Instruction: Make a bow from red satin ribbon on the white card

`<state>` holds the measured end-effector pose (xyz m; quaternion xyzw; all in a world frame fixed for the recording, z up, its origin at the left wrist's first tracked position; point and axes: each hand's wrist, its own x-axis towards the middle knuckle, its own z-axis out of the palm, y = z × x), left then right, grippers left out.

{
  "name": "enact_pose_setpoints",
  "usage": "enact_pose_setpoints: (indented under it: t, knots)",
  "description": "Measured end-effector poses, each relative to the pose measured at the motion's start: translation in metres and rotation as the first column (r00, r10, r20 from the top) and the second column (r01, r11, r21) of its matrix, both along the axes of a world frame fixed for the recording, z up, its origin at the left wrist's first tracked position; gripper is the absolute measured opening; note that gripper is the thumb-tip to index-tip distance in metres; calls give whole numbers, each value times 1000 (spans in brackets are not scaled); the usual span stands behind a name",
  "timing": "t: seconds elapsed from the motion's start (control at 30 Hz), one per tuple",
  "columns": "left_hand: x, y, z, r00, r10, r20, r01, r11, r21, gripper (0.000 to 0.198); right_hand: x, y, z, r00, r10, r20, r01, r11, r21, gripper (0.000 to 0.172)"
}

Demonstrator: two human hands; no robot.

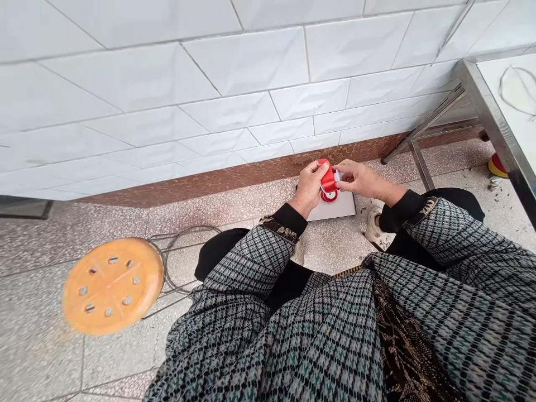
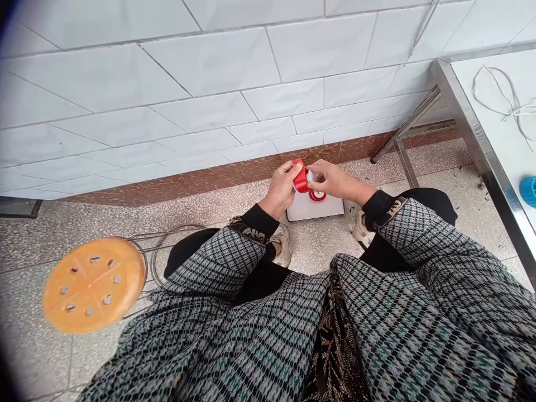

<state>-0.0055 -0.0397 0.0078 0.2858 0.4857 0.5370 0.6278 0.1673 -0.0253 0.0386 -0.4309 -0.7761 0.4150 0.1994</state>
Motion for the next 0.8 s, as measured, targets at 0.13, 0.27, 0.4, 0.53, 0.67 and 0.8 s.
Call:
enact_pose_setpoints:
  t: [0.13,0.27,0.4,0.53,0.67,0.8]
  knots:
    - [0,-2,1,999,15,-35,-15,1000,-1,6,-3,-2,-1,995,96,-31,-88,977,196,44]
    - [-3,-4,7,980,118,-161,-98,987,125,9,-8,-1,5,993,66,-101,-54,991,118,50]
    - [-10,-9,22,908,206,-365,-103,954,281,13,-16,2,18,966,-102,-237,6,927,-375,31]
    - [-17,-14,39,852,238,-466,-77,938,339,11,-28,0,34,909,-235,-343,-22,797,-604,17]
    - [-20,-11,44,855,262,-448,-102,931,349,11,-38,-1,40,868,-330,-370,40,791,-611,13]
    - [-16,-8,37,908,249,-337,-151,945,291,19,-40,2,30,893,-335,-300,127,828,-547,15]
